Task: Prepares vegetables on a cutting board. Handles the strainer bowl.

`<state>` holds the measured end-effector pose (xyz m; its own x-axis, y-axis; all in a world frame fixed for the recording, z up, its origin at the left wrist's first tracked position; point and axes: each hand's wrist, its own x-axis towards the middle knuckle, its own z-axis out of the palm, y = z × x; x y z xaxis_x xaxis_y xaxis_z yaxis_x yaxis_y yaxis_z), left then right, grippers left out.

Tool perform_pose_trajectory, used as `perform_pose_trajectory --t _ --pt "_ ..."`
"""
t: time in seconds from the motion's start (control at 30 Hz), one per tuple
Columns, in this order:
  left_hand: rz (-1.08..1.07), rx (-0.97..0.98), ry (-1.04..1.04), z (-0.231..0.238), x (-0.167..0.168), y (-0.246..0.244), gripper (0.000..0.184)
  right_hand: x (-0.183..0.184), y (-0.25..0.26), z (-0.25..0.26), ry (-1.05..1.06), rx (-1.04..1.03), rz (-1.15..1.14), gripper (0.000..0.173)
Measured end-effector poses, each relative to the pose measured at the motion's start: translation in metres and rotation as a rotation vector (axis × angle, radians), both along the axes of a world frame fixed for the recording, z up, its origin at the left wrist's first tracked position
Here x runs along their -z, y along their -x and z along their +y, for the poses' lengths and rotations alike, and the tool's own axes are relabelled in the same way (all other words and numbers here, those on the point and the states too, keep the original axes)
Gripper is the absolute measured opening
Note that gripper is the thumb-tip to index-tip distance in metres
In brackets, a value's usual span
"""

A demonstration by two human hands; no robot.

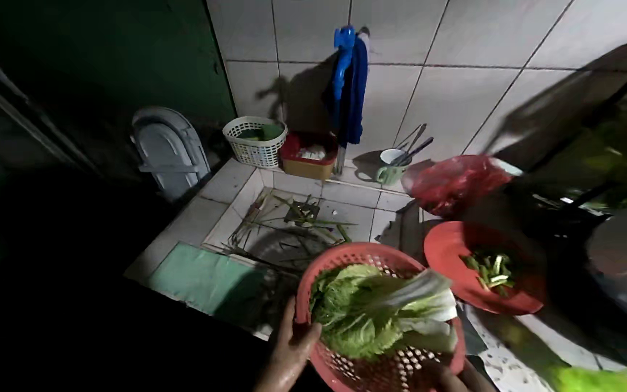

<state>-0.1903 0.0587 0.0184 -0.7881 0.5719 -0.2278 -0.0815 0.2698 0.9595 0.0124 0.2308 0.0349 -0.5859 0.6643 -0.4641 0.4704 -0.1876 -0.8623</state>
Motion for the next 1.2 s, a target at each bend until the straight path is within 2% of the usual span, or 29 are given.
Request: perform_pose_trajectory --t 0.1,0.2,0.3,0.43,0.53,0.6,0.63,0.7,0.73,0.8,0.87,0.9,1.07,1.2 --pt "0.117 -0.107 0.004 -0.03 -0.016 0.042 0.065 -0.012 0.05 -0.026 0.1 -0.087 0.103 0.04" --pt "0.202 -0.193 0.08 -0.068 -0.014 0.08 0.059 0.006 0.101 -0.042 0.244 -0.284 0.138 0.048" --pt "0.175 -0.274 0.114 -0.089 0.008 0.105 0.056 0.032 0.135 -0.056 0.327 -0.387 0.121 0.055" --pt "0.173 -0.334 0.185 -0.097 0.037 0.115 0.056 0.044 0.147 -0.069 0.407 -0.358 0.1 0.061" --pt "0.44 -0.293 0.388 -0.09 0.016 0.104 0.07 0.045 0.14 -0.067 0.445 -0.348 0.088 0.066" --pt "0.606 -0.18 0.376 -0.077 -0.006 0.101 0.071 0.044 0.137 -0.058 0.424 -0.4 0.074 0.07" --pt "0.635 -0.061 0.354 -0.069 -0.016 0.103 0.069 0.044 0.136 -0.053 0.404 -0.438 0.067 0.071" --pt "0.619 0.274 0.354 -0.05 -0.029 0.113 0.074 0.042 0.128 -0.043 0.302 -0.485 0.062 0.066" --pt "0.578 0.435 0.403 -0.039 -0.032 0.117 0.082 0.043 0.118 -0.039 0.179 -0.443 0.057 0.057" --pt "0.548 0.652 0.526 -0.019 -0.03 0.125 0.1 0.049 0.092 -0.028 -0.252 -0.216 -0.01 0.035" --pt "0.595 0.755 0.621 -0.007 -0.024 0.133 0.107 0.066 0.07 -0.012 -0.68 -0.006 -0.149 0.031" --pt "0.605 0.788 0.647 -0.003 -0.022 0.137 0.108 0.074 0.062 -0.003 -0.775 0.018 -0.213 0.033" --pt "0.57 0.938 0.723 0.018 -0.017 0.138 0.105 0.09 0.076 0.0 -0.867 -0.142 -0.498 0.036" --pt "0.51 0.902 0.752 0.027 -0.009 0.129 0.096 0.082 0.095 -0.009 -0.851 -0.176 -0.58 0.028"
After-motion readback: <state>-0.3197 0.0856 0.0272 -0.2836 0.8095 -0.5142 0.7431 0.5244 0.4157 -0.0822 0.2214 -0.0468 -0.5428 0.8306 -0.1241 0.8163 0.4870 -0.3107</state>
